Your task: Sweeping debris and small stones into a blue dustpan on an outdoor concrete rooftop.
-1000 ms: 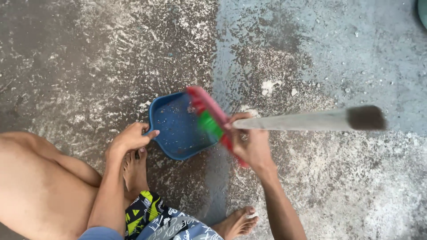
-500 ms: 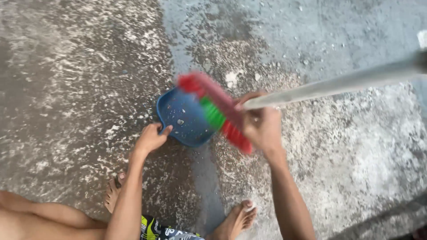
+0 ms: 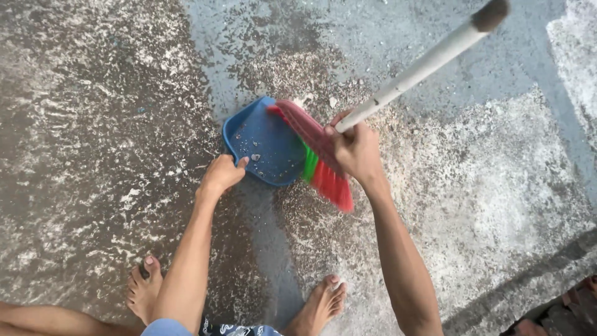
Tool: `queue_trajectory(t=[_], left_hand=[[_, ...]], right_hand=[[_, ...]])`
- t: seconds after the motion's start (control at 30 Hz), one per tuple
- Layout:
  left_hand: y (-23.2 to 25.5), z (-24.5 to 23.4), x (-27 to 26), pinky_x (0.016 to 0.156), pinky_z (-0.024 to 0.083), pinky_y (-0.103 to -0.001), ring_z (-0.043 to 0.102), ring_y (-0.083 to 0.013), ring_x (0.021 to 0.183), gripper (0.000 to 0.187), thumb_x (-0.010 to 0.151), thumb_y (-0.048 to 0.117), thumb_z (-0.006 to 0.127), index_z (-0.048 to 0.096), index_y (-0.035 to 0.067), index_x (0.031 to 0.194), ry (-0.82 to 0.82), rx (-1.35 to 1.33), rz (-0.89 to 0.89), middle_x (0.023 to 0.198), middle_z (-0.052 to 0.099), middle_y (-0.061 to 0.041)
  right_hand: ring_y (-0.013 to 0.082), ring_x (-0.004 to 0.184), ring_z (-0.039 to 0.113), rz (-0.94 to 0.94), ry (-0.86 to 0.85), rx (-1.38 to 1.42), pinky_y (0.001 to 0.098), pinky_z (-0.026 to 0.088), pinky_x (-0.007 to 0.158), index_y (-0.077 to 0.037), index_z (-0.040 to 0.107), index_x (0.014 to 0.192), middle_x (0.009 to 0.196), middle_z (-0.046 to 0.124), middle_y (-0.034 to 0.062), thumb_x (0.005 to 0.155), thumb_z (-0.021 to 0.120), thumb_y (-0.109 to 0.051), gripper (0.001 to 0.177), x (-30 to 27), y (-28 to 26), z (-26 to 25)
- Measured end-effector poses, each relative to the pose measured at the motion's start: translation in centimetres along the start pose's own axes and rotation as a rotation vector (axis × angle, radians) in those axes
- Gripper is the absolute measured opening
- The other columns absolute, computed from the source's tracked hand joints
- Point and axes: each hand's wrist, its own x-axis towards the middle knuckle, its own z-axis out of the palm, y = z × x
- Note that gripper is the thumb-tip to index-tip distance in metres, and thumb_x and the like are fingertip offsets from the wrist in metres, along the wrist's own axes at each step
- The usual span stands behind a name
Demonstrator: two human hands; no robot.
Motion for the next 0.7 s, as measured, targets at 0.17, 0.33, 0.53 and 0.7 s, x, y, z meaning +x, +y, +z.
queue_trajectory(t=[0.17,0.33,0.53,0.7], left_hand=[[-0.4,0.4,-0.4,0.072,0.055,-0.049,0.071,-0.0339,0.063,0.057,0.099,0.048,0.06,0.072,-0.007,0.089,0.033,-0.005,0.031,0.067,0.07,-0.021],[-4.2,3.9,6.0,0.075,0.053,-0.051,0.072,-0.0421,0.076,0.055,0.092,0.049,0.069,0.075,-0.005,0.093,0.245,-0.001,0.248,0.08,0.069,-0.025],[2.0,0.5,1.7,0.073,0.059,-0.051,0.075,-0.0404,0.069,0.063,0.099,0.05,0.059,0.072,-0.01,0.092,-0.009,0.018,0.023,0.073,0.073,-0.025],[0.9,1.4,3.4,0.07,0.054,-0.046,0.07,-0.0333,0.062,0.066,0.098,0.053,0.062,0.074,-0.01,0.084,0.035,0.069,0.082,0.065,0.069,-0.022]], right_hand=[[0.0137,0.064,0.07,-0.223,0.164,0.063,0.0306,0.056,0.053,-0.002,0.063,0.108,0.082,0.075,0.0128,0.101,0.065,-0.002,0.008,2.3,1.4,-1.9],[0.0149,0.066,0.068,-0.128,0.292,0.048,0.0324,0.055,0.055,-0.004,0.062,0.109,0.082,0.073,0.0103,0.103,0.064,-0.005,0.007,8.1,4.0,-0.7],[0.0169,0.069,0.067,-0.244,0.068,0.063,0.0328,0.055,0.06,-0.004,0.063,0.105,0.086,0.072,0.0098,0.099,0.06,0.001,0.009,6.9,2.8,1.8],[0.0159,0.069,0.073,-0.228,0.025,0.06,0.0333,0.057,0.063,-0.005,0.065,0.103,0.08,0.075,0.0101,0.096,0.065,-0.001,0.008,5.2,-2.5,-1.0]])
